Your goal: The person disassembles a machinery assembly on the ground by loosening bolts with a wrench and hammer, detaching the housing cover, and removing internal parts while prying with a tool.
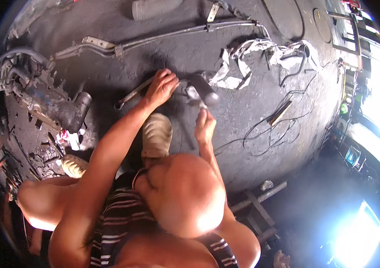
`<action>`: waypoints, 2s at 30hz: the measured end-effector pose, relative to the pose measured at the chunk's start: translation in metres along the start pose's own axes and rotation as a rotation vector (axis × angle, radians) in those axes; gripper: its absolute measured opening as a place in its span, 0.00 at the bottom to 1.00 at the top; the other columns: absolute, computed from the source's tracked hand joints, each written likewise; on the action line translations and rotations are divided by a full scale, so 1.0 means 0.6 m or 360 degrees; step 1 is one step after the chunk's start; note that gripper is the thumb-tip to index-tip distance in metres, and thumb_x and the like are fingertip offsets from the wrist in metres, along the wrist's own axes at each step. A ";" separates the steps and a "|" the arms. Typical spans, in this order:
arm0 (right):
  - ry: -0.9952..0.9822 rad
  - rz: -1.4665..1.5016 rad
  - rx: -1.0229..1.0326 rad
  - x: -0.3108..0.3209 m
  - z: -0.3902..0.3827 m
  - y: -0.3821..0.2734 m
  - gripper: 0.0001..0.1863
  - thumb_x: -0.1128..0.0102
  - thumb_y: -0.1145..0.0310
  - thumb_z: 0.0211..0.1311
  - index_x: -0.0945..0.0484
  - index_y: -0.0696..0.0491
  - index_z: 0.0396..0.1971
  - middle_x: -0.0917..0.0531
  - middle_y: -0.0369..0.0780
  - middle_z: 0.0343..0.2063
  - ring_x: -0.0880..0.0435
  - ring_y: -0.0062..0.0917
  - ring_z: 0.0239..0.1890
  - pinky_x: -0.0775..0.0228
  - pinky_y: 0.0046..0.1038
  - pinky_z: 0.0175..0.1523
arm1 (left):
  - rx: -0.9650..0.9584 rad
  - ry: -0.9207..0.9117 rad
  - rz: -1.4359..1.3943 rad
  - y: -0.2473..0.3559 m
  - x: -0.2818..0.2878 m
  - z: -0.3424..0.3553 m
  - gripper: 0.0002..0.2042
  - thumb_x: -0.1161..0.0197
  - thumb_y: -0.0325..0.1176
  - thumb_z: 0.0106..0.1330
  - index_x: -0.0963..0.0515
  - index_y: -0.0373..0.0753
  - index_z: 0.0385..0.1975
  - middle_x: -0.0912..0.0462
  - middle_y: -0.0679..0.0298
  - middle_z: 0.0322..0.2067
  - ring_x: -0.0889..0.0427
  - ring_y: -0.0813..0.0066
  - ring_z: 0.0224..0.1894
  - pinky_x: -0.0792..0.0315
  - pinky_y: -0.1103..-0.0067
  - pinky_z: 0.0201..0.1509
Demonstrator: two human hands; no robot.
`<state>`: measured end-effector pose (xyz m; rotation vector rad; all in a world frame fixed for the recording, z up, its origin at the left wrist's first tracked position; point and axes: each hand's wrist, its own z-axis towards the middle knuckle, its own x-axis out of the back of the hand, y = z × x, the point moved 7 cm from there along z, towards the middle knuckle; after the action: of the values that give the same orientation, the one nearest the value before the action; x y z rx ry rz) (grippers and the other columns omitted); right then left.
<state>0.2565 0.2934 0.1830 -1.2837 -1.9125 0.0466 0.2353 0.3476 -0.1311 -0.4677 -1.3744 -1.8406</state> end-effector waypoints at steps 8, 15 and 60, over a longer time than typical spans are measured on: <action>-0.0034 0.0071 -0.0044 -0.001 -0.006 0.028 0.15 0.41 0.54 0.57 0.17 0.51 0.27 0.18 0.40 0.25 0.19 0.36 0.30 0.28 0.37 0.38 | 0.0060 -0.0099 0.0104 -0.001 -0.013 0.002 0.05 0.35 0.31 0.59 0.24 0.40 0.30 0.24 0.65 0.34 0.28 0.63 0.45 0.33 0.67 0.54; -0.0005 0.0092 -0.0024 -0.011 0.002 0.045 0.16 0.42 0.53 0.59 0.19 0.51 0.26 0.21 0.38 0.24 0.22 0.33 0.29 0.31 0.35 0.36 | 0.0215 0.0079 0.0030 -0.039 0.015 0.004 0.03 0.37 0.25 0.57 0.24 0.36 0.27 0.24 0.60 0.32 0.26 0.59 0.43 0.29 0.68 0.49; 0.1301 0.1319 -0.0548 -0.355 0.133 0.561 0.30 0.52 0.44 0.72 0.33 0.54 0.19 0.36 0.30 0.16 0.41 0.16 0.21 0.49 0.26 0.25 | 0.1172 0.0660 -0.1549 -0.171 0.183 0.036 0.20 0.40 0.28 0.70 0.36 0.39 0.60 0.19 0.56 0.46 0.17 0.70 0.45 0.21 0.75 0.48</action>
<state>0.4928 0.3182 -0.1464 -1.8725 -0.6463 -0.3447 0.0848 0.3394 -0.1142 1.0670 -1.9787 -1.7372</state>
